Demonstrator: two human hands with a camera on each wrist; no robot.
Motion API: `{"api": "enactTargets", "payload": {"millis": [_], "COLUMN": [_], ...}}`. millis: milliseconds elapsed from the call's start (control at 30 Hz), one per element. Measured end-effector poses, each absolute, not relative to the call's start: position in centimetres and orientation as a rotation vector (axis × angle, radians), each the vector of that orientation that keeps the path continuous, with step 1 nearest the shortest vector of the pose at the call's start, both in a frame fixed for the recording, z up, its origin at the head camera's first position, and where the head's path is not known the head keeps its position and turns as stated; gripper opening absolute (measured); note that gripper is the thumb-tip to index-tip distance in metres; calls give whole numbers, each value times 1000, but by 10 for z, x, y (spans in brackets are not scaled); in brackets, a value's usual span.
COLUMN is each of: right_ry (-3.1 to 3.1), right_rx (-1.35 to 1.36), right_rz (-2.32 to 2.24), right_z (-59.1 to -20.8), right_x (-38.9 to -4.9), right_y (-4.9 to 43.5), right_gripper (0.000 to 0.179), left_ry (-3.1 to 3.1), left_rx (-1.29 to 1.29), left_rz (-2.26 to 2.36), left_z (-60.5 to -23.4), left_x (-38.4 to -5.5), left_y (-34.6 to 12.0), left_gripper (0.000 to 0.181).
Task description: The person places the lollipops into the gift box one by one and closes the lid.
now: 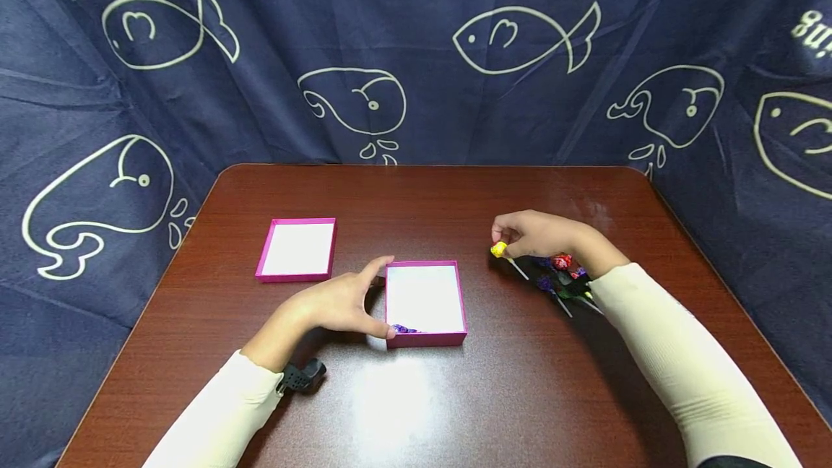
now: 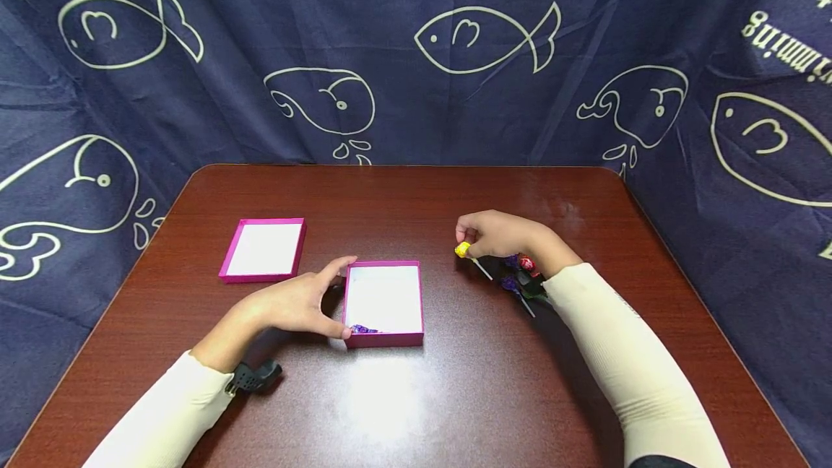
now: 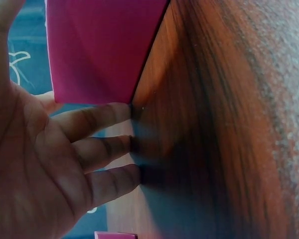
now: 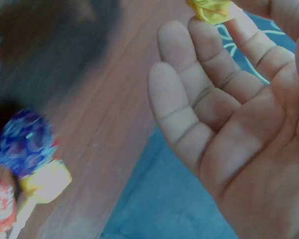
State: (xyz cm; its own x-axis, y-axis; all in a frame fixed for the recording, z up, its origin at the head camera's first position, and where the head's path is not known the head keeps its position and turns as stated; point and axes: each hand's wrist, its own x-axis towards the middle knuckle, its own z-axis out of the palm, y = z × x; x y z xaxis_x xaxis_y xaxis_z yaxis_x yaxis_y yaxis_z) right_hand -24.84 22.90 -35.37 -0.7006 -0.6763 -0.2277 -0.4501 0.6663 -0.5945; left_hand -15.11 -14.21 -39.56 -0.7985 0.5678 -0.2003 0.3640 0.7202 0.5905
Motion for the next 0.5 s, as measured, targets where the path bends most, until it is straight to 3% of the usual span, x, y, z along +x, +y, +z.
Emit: {"api": "enactTargets", "payload": {"millis": [500], "right_ry": [2386], "right_rx": [-1092], "right_rz": [-766], "right_z": [-327], "right_x": [-230], "right_y": [189], "right_gripper": [18], "left_ry": [2554], "left_rx": [713], "left_rz": [767], "left_z": [-395], "left_x": [-151], "left_y": [-143], "left_gripper": [122]}}
